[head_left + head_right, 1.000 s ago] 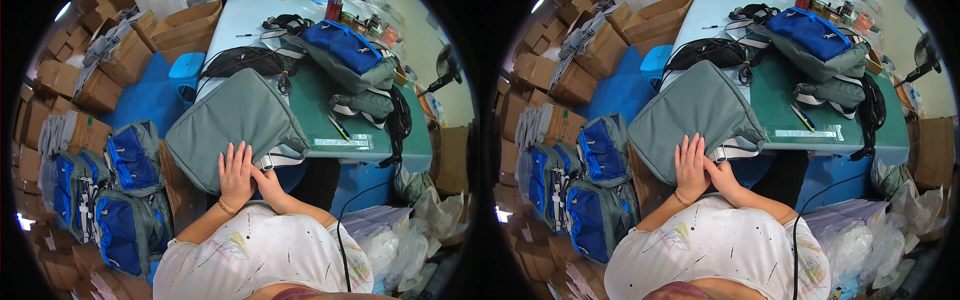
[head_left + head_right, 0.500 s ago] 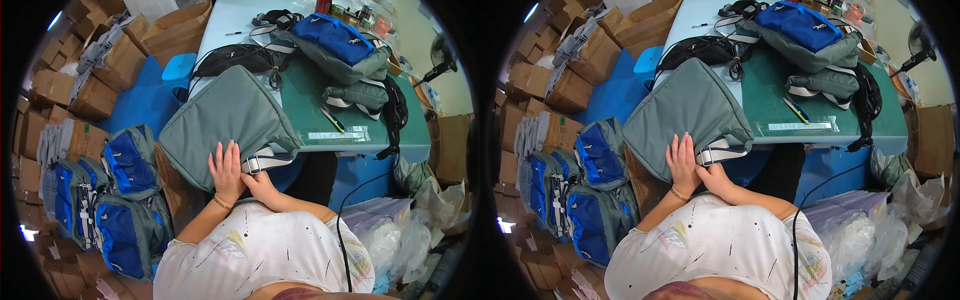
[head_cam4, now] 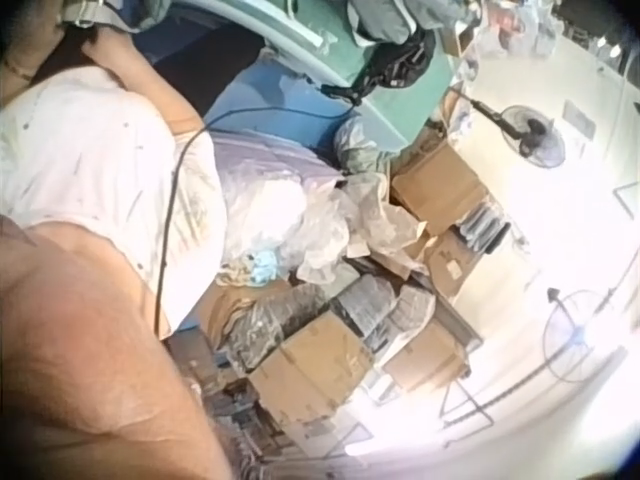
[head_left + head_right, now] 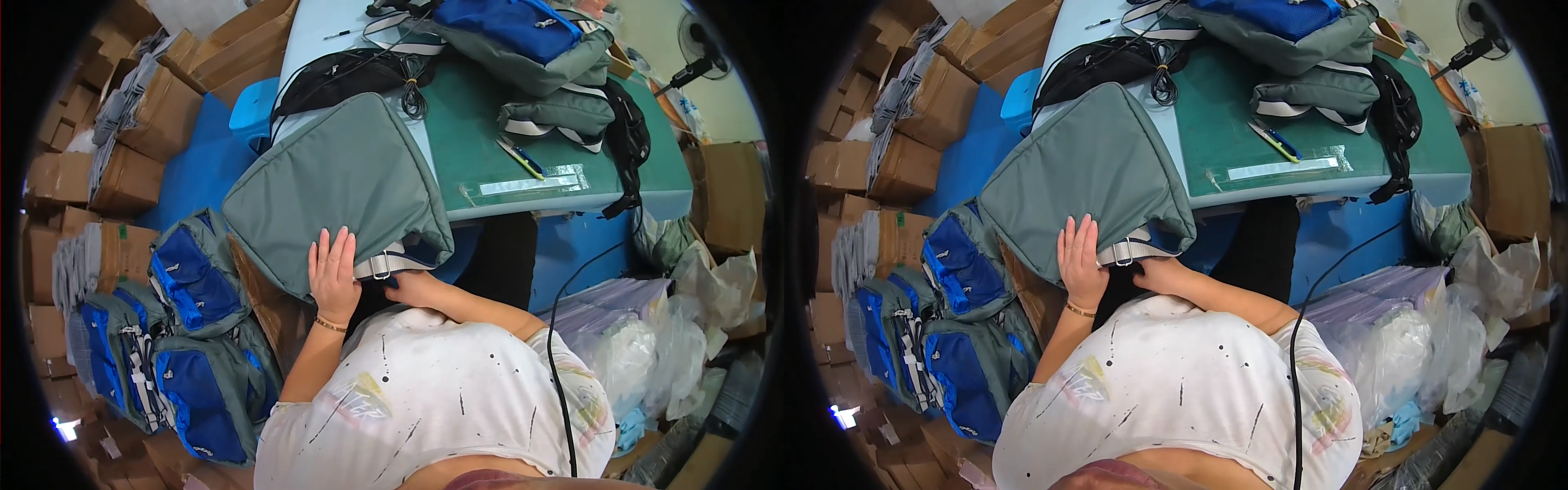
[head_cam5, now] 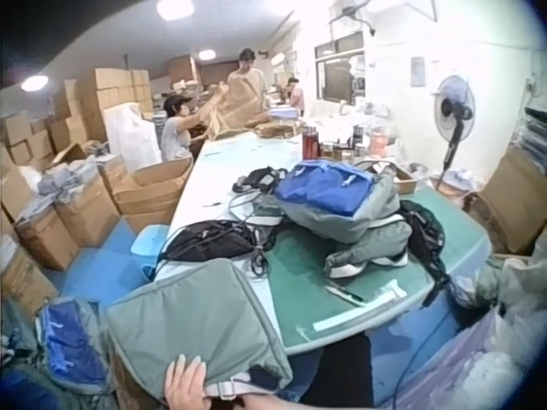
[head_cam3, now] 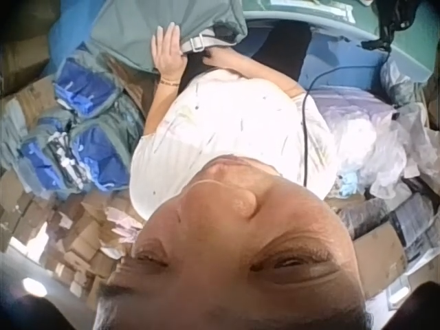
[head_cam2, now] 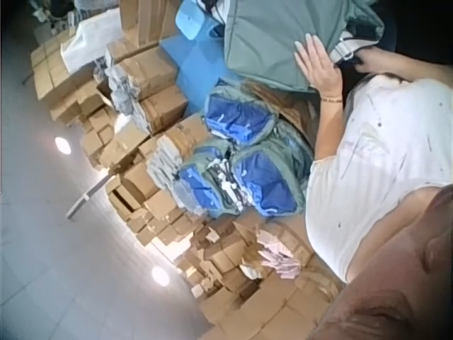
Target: Assembling and finishing soft-sided bags by trimming threads and attaching components.
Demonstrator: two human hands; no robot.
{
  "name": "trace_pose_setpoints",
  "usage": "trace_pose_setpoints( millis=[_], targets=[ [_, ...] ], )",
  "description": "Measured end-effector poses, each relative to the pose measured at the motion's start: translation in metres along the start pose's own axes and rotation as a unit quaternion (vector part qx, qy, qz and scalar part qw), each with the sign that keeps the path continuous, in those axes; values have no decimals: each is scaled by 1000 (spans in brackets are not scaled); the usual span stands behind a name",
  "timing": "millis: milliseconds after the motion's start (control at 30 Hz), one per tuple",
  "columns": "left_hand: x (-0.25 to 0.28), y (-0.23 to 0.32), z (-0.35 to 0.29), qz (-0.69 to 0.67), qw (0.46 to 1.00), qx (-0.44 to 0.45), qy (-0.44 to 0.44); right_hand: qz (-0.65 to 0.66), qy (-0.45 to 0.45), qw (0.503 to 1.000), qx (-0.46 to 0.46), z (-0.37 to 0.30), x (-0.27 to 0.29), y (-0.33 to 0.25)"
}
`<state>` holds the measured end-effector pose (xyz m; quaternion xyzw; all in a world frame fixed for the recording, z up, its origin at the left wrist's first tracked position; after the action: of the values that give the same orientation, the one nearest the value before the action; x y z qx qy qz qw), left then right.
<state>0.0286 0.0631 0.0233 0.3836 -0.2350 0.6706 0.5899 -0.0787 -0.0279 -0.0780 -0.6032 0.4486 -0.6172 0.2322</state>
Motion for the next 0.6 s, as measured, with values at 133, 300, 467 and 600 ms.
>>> trace_pose_setpoints(
  millis=[133, 300, 467, 600],
  targets=[
    [0, 1, -3, 6, 1000, 7, 9, -77, 23, 996, 29, -7, -4, 16],
    [-1, -2, -6, 16, 1000, 14, 8, -67, 33, 997, 32, -14, 8, 24],
    [0, -2, -7, 6, 1000, 11, 10, -111, 124, 978, 130, -15, 24, 46],
    [2, -11, -13, -15, 999, -19, 23, -193, -8, 980, -50, -39, 76, 56]
  ],
)
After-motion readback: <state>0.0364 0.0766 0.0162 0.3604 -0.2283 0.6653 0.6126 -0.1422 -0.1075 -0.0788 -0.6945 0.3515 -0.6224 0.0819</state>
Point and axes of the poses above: each hand's wrist, its own z-axis towards the middle knuckle, its own x-axis out of the back of the hand, y = z × x, the point moved 4 cm from there along z, towards the middle knuckle
